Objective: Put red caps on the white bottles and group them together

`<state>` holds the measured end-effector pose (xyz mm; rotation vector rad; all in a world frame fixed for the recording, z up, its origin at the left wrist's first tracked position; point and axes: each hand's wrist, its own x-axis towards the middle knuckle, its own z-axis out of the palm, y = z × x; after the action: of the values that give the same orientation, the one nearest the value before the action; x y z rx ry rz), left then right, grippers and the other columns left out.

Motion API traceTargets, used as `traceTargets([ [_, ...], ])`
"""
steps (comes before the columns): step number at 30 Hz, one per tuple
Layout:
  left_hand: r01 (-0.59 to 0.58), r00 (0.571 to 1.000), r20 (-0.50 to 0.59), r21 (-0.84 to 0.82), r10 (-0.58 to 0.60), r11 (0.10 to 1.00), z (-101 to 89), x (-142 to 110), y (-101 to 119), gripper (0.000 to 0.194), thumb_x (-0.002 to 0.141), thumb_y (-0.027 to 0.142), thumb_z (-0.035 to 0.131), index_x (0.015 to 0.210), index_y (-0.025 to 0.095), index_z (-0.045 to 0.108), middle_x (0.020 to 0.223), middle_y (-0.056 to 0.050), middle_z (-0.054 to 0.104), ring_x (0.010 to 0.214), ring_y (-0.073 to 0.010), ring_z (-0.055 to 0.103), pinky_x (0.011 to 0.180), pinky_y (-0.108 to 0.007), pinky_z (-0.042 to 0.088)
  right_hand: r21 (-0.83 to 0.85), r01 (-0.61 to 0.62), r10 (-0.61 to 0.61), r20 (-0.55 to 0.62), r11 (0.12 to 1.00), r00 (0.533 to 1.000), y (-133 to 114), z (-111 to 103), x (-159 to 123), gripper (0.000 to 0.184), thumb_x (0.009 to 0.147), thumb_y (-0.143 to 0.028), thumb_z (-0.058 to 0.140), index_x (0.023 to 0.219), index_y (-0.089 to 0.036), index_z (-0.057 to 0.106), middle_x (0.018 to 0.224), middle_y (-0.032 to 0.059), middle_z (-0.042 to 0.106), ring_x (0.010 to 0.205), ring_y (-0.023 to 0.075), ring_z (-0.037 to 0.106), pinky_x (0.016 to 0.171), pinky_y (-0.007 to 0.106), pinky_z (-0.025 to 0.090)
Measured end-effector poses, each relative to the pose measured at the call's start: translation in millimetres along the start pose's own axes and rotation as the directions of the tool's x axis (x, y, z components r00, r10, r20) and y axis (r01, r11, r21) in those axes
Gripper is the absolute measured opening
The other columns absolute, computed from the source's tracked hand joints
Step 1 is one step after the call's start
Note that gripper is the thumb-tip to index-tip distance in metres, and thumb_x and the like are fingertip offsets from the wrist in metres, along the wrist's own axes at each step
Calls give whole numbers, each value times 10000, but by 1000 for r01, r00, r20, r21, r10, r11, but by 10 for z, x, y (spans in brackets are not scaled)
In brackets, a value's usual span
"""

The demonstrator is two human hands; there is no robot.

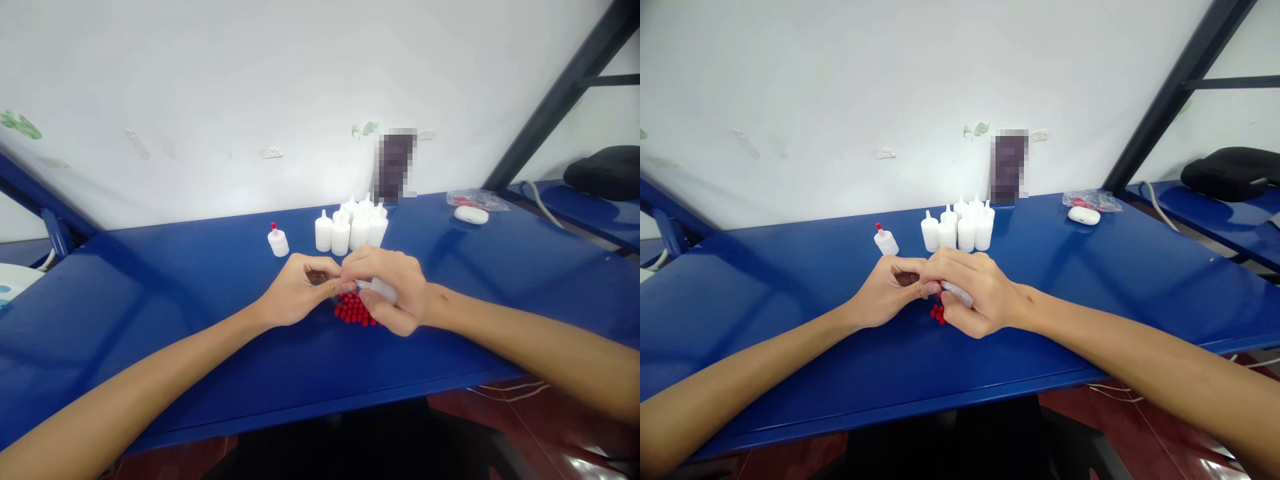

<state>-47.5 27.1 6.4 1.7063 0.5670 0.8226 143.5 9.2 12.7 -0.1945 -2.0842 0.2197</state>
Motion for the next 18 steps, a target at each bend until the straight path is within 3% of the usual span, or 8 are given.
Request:
traceTargets([
  [9,66,993,99,-43,-61,997,-13,-19,10,230,809,313,780,897,110,720,818,-55,687,738,-136,616,694,-256,504,-197,125,-110,85,973,990,43,-14,-30,324,749,-71,412,1011,-174,574,782,25,663,661,145,651,506,238,506],
  [14,65,991,122,-35,-60,997,-8,-24,-8,236,785,316,803,849,116,697,774,-26,665,705,-118,600,661,-227,484,-233,164,-131,153,958,979,34,-17,-13,290,721,-75,387,924,-187,561,763,24,645,580,135,587,470,245,467],
  [18,55,990,129,-23,-52,998,-17,-26,-34,248,804,327,787,888,114,691,806,-32,662,732,-127,597,689,-241,488,-234,152,-126,123,960,984,21,12,-9,269,705,-62,388,875,-186,556,753,26,620,544,124,530,452,247,433],
])
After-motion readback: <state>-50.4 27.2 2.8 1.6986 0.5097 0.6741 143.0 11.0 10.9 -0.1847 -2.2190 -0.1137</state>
